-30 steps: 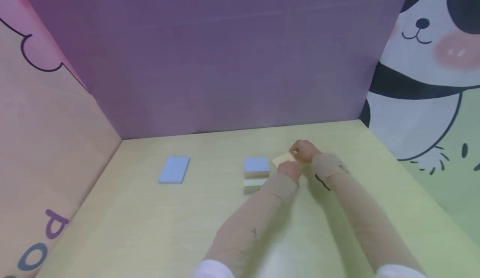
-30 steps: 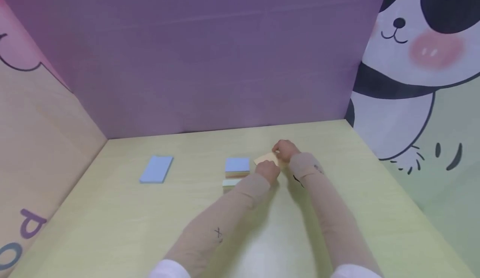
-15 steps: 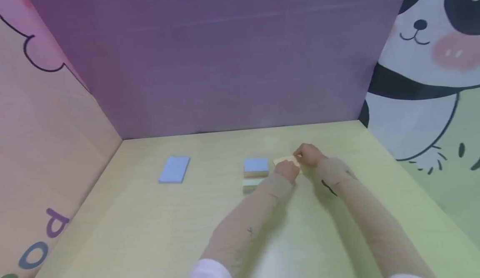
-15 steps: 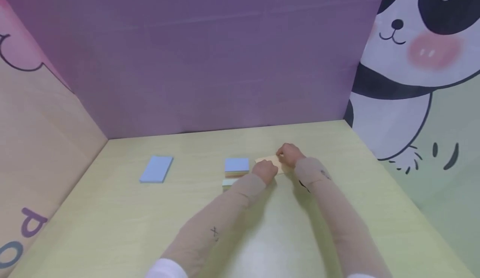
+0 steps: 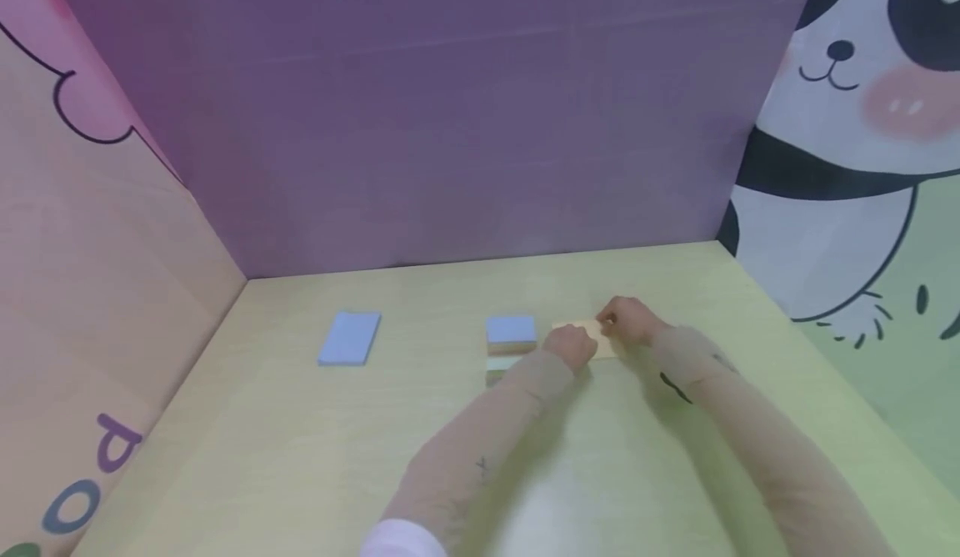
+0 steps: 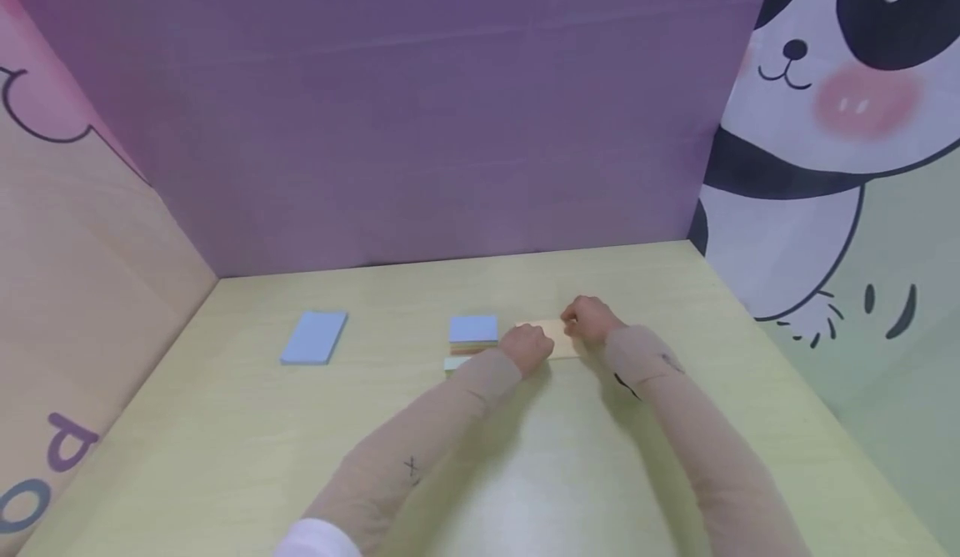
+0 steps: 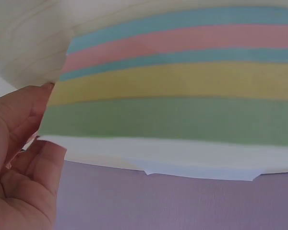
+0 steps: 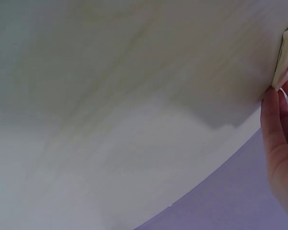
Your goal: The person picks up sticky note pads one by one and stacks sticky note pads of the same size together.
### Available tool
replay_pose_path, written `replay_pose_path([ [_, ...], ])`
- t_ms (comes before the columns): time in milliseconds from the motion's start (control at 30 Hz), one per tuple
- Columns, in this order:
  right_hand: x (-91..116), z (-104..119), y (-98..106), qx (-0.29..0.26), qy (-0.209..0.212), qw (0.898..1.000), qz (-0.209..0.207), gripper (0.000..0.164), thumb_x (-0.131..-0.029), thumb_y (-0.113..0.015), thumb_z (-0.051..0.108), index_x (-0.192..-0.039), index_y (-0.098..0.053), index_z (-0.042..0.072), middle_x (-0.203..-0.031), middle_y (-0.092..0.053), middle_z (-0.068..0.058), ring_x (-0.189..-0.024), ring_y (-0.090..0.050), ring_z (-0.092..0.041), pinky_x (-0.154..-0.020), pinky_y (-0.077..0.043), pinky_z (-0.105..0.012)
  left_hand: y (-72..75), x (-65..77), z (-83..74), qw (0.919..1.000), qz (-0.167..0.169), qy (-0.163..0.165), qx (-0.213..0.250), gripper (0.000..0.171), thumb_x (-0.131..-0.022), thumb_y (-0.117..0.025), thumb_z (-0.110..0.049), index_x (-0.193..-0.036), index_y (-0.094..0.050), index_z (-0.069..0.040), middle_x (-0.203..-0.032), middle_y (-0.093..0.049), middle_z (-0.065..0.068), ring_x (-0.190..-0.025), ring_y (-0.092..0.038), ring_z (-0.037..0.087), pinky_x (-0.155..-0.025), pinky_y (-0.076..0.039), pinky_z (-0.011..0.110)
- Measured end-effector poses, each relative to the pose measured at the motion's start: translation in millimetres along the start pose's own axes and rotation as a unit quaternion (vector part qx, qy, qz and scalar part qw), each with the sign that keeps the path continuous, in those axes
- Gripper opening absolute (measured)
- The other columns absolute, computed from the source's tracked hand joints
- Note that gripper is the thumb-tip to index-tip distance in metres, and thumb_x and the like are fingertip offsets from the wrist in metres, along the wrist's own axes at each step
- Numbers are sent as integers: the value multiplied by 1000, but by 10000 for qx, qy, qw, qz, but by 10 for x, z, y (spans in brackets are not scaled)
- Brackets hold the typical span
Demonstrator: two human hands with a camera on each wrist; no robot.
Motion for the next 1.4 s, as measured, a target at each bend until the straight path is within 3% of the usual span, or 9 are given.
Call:
replay_pose_path([
  [133,19,-25,-20,27,39,10000,24,26,-81,-61,4,-104,-61,-7,-104,-62,-24,-97,-58,-38,-89,-46,-48,84,87,14,9997,-192,-129,-13,16,-86,-57,-16,-92,-68,-26,-84,-66,-6,-69,-59,8,-54,-49,20],
  [267,55,-41,-36,50,-6,9999,88,26,-82,-62,6,-105,-61,-6,-104,-62,-23,-96,-58,-36,-89,-46,-47,135,181,20,9999,162,-61,-8,17,-86,-59,-18,-99,-67,-25,-92,-67,-5,-76,-62,9,-59,-52,22],
  [367,94,-41,-50,-44,40,9999,157,30,-80,-65,10,-106,-61,-6,-104,-61,-22,-95,-58,-35,-88,-46,-47,64,143,20,10000,27,2,3,16,-86,-59,-17,-99,-67,-24,-92,-67,-3,-77,-62,12,-60,-53,25],
  [433,128,-32,-58,-89,187,9995,234,38,-76,-69,12,-108,-60,-7,-104,-60,-22,-94,-57,-35,-86,-47,-48,-136,-10,-1,9988,-489,-85,47,14,-82,-60,-15,-90,-67,-24,-83,-65,-4,-69,-59,12,-53,-51,25],
  [600,209,-55,-92,-163,181,9982,554,68,-62,-81,21,-118,-53,-7,-113,-55,-21,-102,-53,-36,-91,-44,-50,-244,-77,-3,9985,-464,-171,216,15,-83,-59,-17,-90,-68,-28,-84,-66,-7,-71,-60,10,-55,-51,24],
  [667,236,-60,-109,-220,68,9973,690,74,-59,-83,23,-120,-52,-5,-117,-52,-20,-108,-50,-38,-95,-40,-52,-12,123,26,9995,-61,-103,279,17,-86,-59,-18,-97,-68,-26,-91,-67,-6,-78,-62,10,-62,-53,24],
  [867,266,-34,-110,-241,107,9963,818,73,-59,-82,22,-121,-53,-2,-122,-49,-21,-113,-46,-39,-99,-35,-55,384,486,65,9987,-208,-220,417,16,-85,-60,-14,-98,-67,-20,-93,-67,-3,-81,-61,11,-67,-51,19],
  [1167,280,-56,-80,-211,117,9960,860,74,-61,-82,23,-123,-51,-3,-125,-47,-22,-116,-43,-41,-101,-33,-56,427,487,86,9978,198,-162,618,17,-90,-53,-15,-104,-64,-17,-100,-66,-1,-89,-61,11,-75,-51,20],
  [1400,282,-55,-86,-115,188,9959,878,75,-61,-82,24,-123,-50,-4,-125,-46,-23,-116,-43,-41,-101,-33,-55,565,563,116,9945,79,-202,1030,16,-87,-59,-16,-102,-64,-16,-97,-66,-1,-85,-60,12,-73,-51,20],
])
Point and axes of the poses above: each hand's wrist, its own x-axis away from the middle knuckle, its own y-axis out of the back of the hand, z = x × y, the point moved 8 cm from there along -x, towards the middle knuckle
